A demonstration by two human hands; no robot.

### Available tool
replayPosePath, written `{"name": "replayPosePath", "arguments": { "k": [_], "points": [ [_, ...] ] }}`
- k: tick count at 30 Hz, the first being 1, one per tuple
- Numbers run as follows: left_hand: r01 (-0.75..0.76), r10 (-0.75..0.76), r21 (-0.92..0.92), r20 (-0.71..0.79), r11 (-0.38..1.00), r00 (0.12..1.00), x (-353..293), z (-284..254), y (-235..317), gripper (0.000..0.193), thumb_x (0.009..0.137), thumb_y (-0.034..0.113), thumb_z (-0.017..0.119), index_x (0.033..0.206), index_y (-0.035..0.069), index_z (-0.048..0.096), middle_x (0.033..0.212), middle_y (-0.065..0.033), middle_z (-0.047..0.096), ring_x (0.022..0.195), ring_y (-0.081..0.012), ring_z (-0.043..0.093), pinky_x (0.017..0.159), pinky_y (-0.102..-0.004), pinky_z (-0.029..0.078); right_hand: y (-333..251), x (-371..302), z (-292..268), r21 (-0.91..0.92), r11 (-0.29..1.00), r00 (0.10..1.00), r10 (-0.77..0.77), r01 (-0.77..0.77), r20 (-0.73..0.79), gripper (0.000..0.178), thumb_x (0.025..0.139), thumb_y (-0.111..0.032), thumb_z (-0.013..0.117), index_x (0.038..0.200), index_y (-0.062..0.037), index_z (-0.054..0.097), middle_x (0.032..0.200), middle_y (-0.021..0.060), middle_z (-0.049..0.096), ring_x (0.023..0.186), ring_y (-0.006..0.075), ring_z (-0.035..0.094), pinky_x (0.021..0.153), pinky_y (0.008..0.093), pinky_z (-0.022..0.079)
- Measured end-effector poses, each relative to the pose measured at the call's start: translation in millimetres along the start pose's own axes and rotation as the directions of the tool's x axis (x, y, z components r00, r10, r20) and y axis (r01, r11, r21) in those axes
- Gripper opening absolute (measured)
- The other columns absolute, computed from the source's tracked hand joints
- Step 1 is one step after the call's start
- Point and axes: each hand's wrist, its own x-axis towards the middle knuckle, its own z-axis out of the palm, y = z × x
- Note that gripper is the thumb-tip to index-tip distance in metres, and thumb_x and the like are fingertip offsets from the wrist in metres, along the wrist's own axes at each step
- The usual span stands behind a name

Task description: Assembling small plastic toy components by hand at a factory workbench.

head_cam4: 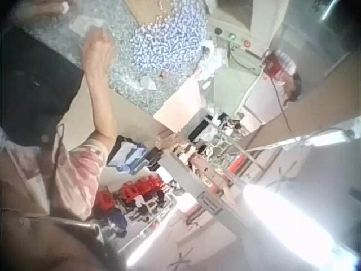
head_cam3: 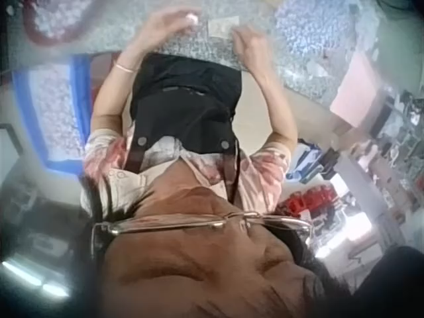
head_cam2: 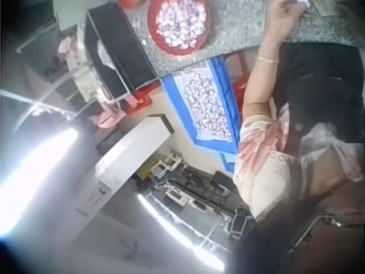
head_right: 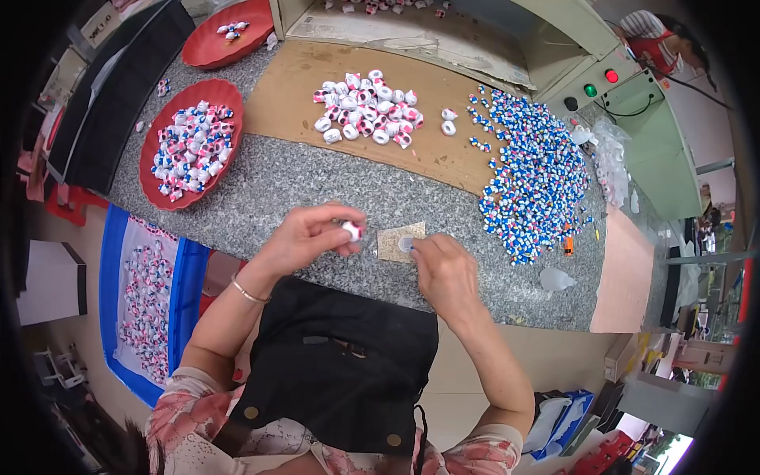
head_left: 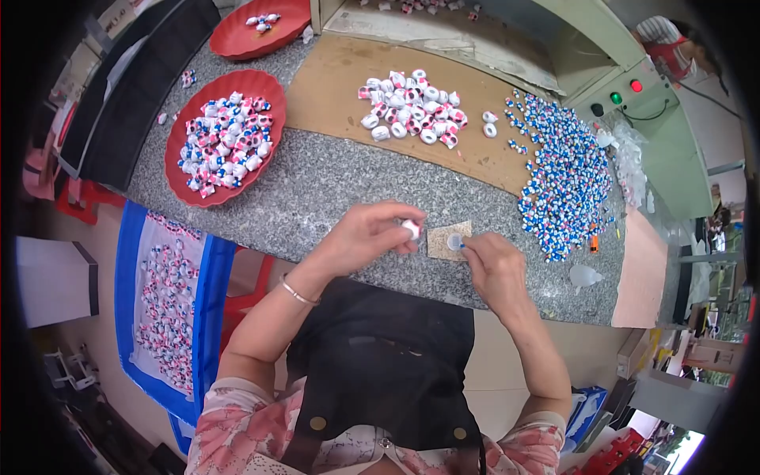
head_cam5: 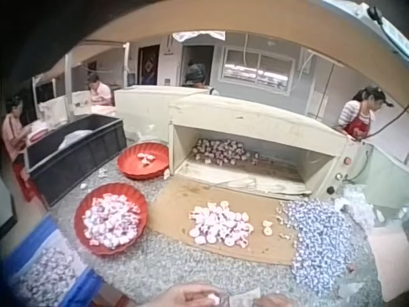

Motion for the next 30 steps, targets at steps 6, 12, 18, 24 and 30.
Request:
{"name": "replayPosePath", "arguments": {
  "k": [6,12,18,24,30],
  "points": [
    [-0.160,0.148,-0.295,-0.063,0.942,0.987,-27,2,-32,0.034,0.094,0.002,0.059,0.128,0.000,0.058,0.120,-0.0110,0.061,0.097,-0.0176,0.068,0.084,-0.0276,0.055,-6,11,10,-0.181,0.980,0.995,-0.073,0.085,0.070,0.005,0.078,-0.001,0.068,0.083,-0.0013,0.067,0.075,0.0131,0.061,0.072,0.0336,0.063,0.064,0.0421,0.050],
    [-0.053,0.078,-0.371,0.052,0.927,0.996,-23,1,-33,0.032,0.095,0.003,0.059,0.127,0.000,0.056,0.114,-0.0082,0.064,0.090,-0.0140,0.066,0.081,-0.0252,0.053,0,11,2,-0.115,0.993,0.984,-0.011,0.032,0.177,0.006,0.079,-0.002,0.068,0.084,-0.0003,0.067,0.078,0.0145,0.063,0.073,0.0346,0.063,0.064,0.0425,0.050],
    [-0.036,0.068,-0.398,0.067,0.917,0.995,-15,4,-30,0.035,0.092,0.000,0.062,0.126,0.001,0.056,0.107,-0.0064,0.065,0.092,-0.0099,0.064,0.077,-0.0217,0.052,-3,13,9,-0.152,0.988,0.998,-0.009,0.019,0.065,0.005,0.079,-0.002,0.067,0.083,0.0007,0.067,0.078,0.0146,0.063,0.072,0.0340,0.064,0.064,0.0425,0.050],
    [-0.119,0.117,-0.123,-0.021,0.985,0.993,-7,18,-35,0.036,0.087,-0.005,0.066,0.123,-0.002,0.057,0.107,-0.0048,0.065,0.099,-0.0099,0.063,0.087,-0.0234,0.052,0,12,7,-0.109,0.993,0.993,-0.030,0.042,0.111,0.003,0.079,-0.001,0.066,0.081,-0.0005,0.065,0.077,0.0148,0.061,0.074,0.0337,0.063,0.064,0.0425,0.051],
    [-0.245,0.257,0.102,-0.129,0.964,0.958,6,34,-49,0.033,0.085,-0.007,0.067,0.116,-0.001,0.060,0.107,-0.0072,0.065,0.099,-0.0134,0.064,0.085,-0.0264,0.056,-6,7,3,-0.041,0.998,0.997,0.046,-0.043,0.068,0.007,0.081,-0.003,0.068,0.087,0.0003,0.067,0.079,0.0152,0.064,0.073,0.0304,0.065,0.064,0.0379,0.052]
  ]
}}
